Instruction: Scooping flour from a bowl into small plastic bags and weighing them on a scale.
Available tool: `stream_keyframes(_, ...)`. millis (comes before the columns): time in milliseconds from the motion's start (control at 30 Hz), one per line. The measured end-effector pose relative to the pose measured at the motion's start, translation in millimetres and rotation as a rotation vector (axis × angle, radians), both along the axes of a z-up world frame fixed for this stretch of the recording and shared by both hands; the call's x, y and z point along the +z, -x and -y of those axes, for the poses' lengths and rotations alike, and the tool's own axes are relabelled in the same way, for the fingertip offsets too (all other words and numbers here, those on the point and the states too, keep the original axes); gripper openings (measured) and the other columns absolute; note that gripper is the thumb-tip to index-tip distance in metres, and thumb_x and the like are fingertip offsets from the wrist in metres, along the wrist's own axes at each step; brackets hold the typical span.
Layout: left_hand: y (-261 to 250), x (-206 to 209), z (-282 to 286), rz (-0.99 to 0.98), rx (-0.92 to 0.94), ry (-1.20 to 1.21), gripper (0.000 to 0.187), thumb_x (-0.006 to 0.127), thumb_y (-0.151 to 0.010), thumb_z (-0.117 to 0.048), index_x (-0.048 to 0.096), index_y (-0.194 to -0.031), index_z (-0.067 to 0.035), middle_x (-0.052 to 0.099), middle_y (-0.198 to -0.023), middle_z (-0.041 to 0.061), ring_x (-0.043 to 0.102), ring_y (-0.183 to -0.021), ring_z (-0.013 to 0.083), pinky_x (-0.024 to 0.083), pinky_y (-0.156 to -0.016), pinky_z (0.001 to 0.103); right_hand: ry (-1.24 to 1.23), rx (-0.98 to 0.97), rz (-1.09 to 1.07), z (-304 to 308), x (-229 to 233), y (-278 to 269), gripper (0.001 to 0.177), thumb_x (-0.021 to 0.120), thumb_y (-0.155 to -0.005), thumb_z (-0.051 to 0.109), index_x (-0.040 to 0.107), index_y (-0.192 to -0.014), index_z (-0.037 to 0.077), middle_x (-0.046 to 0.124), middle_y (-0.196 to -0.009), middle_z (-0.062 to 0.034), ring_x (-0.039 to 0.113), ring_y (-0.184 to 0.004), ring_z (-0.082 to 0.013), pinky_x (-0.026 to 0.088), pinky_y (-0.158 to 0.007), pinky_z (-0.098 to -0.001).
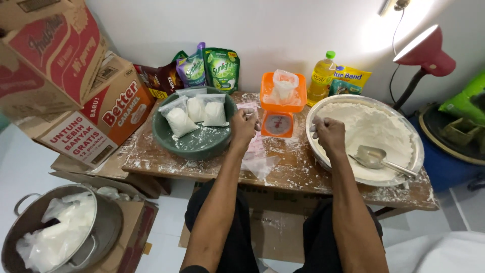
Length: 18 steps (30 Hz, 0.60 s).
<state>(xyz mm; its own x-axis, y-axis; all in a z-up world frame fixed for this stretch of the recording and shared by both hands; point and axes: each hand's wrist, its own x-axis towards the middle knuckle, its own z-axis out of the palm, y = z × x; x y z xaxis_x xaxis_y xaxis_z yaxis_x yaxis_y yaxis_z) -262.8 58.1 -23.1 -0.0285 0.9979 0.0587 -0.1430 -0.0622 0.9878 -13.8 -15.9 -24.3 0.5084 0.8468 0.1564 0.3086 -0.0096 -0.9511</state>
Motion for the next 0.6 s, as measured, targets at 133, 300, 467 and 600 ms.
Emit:
stream_keyframes(133,2.1,0.8,2.5,-0.021,0.017,-0.016,0.028,0.065,-0.094,-0.010,0.062,-0.116,0.006,0.067,-0.072,0.016,0.065,-0.046,0.0171,0.043,-0.032,0.021,0.001,0.007,0.043,4.5,7.9,2.3,0.027,0.067,-0.099,0.028,0.076,-0.083,0.008,0.062,-0.052,-0.0100,0.051,-0.038,-0.0137,0.041,-0.039,-0.0258)
stream_keyframes(300,5.0,-15.3,-0.2,0.008,0.012,0.007,0.027,0.066,-0.093,-0.009,0.062,-0.115,0.006,0.067,-0.073,0.017,0.066,-0.046,0.0185,0.043,-0.030,0.021,0.006,-0.014,0.096,7.5,8.5,0.4,0.028,0.065,-0.101,0.028,0.077,-0.084,0.010,0.063,-0.053,-0.0077,0.053,-0.041,-0.0129,0.042,-0.040,-0.0257)
stream_keyframes(467,7.1,-12.7,4.8,0.036,0.003,0.019,0.029,0.064,-0.094,-0.009,0.060,-0.117,0.008,0.064,-0.074,0.016,0.066,-0.048,0.0181,0.043,-0.031,0.019,0.007,-0.021,0.136,11.6,11.3,-2.4,0.028,0.066,-0.101,0.029,0.077,-0.083,0.011,0.063,-0.053,-0.0073,0.056,-0.044,-0.0146,0.045,-0.046,-0.0274)
stream_keyframes(600,7.9,-14.4,4.2,0.040,0.007,0.013,0.028,0.064,-0.094,-0.009,0.060,-0.116,0.008,0.065,-0.074,0.016,0.067,-0.048,0.0188,0.043,-0.031,0.019,0.018,-0.018,0.227,14.2,6.2,-9.8,0.031,0.067,-0.103,0.031,0.078,-0.080,0.014,0.065,-0.054,-0.0058,0.065,-0.055,-0.0204,0.052,-0.060,-0.0326)
